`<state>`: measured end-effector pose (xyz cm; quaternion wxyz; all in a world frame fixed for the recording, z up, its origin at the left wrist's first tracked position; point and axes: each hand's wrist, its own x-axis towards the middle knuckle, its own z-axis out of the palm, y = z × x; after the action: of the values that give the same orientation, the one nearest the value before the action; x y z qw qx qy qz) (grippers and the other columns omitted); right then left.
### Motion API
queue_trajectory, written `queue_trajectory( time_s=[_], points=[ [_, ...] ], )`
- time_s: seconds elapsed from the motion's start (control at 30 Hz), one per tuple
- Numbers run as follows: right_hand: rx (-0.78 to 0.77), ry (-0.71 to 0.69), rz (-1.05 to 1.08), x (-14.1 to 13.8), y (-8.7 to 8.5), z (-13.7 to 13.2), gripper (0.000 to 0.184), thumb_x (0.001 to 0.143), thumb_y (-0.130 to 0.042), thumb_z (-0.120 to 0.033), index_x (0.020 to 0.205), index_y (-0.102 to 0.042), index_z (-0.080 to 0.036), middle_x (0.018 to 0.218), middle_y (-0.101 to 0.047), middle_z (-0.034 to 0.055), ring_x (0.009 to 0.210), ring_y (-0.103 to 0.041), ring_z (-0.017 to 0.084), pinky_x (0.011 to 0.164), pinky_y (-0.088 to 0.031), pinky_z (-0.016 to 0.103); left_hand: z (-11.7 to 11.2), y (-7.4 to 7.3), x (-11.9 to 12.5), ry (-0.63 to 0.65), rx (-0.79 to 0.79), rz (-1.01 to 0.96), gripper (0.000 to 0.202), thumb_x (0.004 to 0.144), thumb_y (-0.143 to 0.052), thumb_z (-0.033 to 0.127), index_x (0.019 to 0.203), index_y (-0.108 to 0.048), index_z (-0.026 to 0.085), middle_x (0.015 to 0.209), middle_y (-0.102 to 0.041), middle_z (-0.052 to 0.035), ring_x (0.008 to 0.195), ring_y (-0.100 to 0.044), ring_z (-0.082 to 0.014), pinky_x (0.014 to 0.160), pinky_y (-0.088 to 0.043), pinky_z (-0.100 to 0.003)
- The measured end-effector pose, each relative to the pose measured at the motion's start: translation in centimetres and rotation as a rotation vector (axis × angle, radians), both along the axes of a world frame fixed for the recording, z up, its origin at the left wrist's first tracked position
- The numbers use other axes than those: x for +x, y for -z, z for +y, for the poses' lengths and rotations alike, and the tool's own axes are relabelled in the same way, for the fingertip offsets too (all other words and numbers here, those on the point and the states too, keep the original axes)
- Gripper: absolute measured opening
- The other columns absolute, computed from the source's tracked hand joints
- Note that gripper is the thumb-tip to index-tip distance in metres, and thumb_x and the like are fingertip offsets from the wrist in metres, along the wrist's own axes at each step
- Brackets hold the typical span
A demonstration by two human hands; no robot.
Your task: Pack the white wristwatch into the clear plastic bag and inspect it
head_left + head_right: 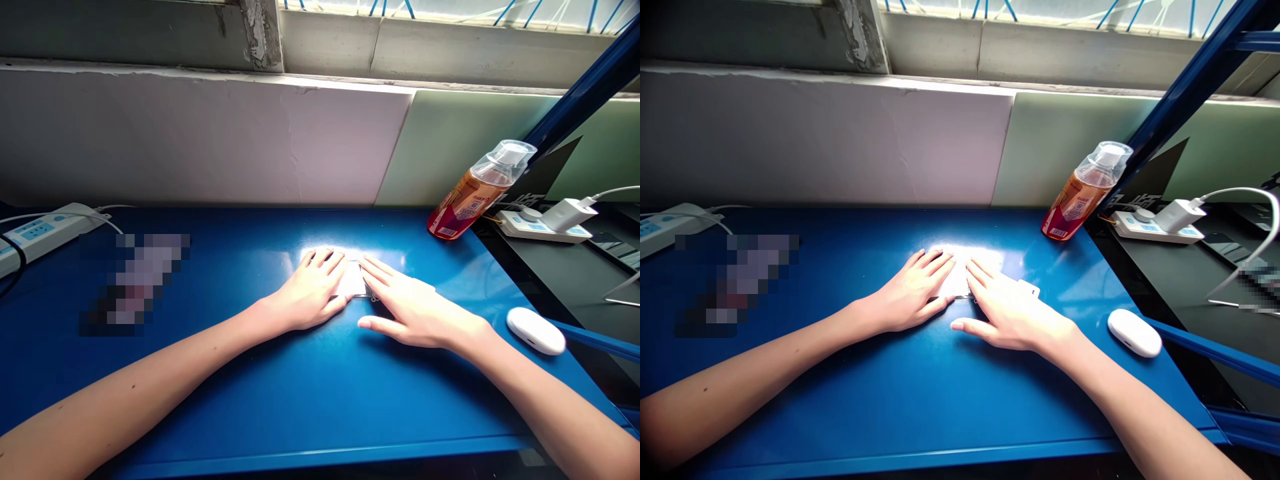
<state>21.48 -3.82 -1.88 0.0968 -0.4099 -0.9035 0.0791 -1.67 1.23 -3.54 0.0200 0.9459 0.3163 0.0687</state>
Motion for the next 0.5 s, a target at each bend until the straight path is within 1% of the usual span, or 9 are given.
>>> queue_trajectory(
  time_s=[0.17, 0.23, 0.3, 0.37, 0.43, 0.5],
  points=[
    [-0.025, 0.002, 0.008, -0.2, 0.3, -0.7, 0.097, 0.087, -0.051, -0.071, 0.155, -0.031, -0.004, 0.159, -0.028, 0.0259, 0.150, -0.020, 0.038, 0.117, -0.037, 0.056, -0.2, -0.2, 0.1, -0.009, 0.009, 0.002, 0.061, 0.100, -0.040, 0.048, 0.145, -0.046, 0.007, 0.151, -0.045, -0.0219, 0.139, -0.039, -0.0392, 0.113, -0.031, -0.056],
    [-0.040, 0.000, 0.008, -0.2, 0.3, -0.6, 0.099, 0.087, -0.051, -0.072, 0.155, -0.029, -0.004, 0.160, -0.026, 0.0258, 0.150, -0.019, 0.037, 0.116, -0.037, 0.056, -0.2, -0.2, 0.1, -0.014, 0.007, -0.004, 0.060, 0.100, -0.040, 0.047, 0.145, -0.046, 0.007, 0.151, -0.045, -0.0219, 0.140, -0.039, -0.0392, 0.113, -0.031, -0.056],
    [-0.049, -0.007, 0.014, -0.3, 0.2, -0.3, 0.099, 0.087, -0.051, -0.072, 0.154, -0.030, -0.002, 0.159, -0.027, 0.0264, 0.150, -0.022, 0.037, 0.116, -0.038, 0.055, -0.2, -0.1, 0.1, -0.012, 0.010, 0.004, 0.061, 0.100, -0.040, 0.047, 0.145, -0.045, 0.006, 0.151, -0.045, -0.0216, 0.140, -0.038, -0.0394, 0.113, -0.030, -0.055],
    [-0.040, -0.005, 0.045, -0.5, 0.3, 0.0, 0.092, 0.090, -0.050, -0.068, 0.152, -0.035, -0.001, 0.157, -0.032, 0.0264, 0.149, -0.027, 0.037, 0.115, -0.039, 0.055, -0.2, 0.0, 0.1, -0.008, 0.018, 0.015, 0.061, 0.100, -0.040, 0.047, 0.145, -0.045, 0.006, 0.152, -0.044, -0.0212, 0.139, -0.039, -0.0394, 0.113, -0.030, -0.055],
    [-0.010, 0.021, 0.097, -0.8, 0.4, 0.3, 0.076, 0.095, -0.048, -0.059, 0.147, -0.043, -0.003, 0.153, -0.042, 0.0246, 0.146, -0.034, 0.036, 0.114, -0.042, 0.054, -0.2, 0.0, 0.1, -0.005, 0.023, 0.018, 0.061, 0.101, -0.039, 0.047, 0.145, -0.045, 0.006, 0.151, -0.045, -0.0210, 0.139, -0.040, -0.0393, 0.113, -0.031, -0.054],
    [0.038, 0.052, 0.116, -1.0, 0.6, 0.6, 0.061, 0.100, -0.044, -0.050, 0.142, -0.051, -0.005, 0.149, -0.050, 0.0224, 0.145, -0.038, 0.035, 0.114, -0.043, 0.054, -0.2, 0.0, 0.1, 0.000, 0.024, 0.010, 0.062, 0.100, -0.039, 0.046, 0.145, -0.045, 0.004, 0.150, -0.046, -0.0220, 0.138, -0.040, -0.0398, 0.113, -0.030, -0.055]
  ],
)
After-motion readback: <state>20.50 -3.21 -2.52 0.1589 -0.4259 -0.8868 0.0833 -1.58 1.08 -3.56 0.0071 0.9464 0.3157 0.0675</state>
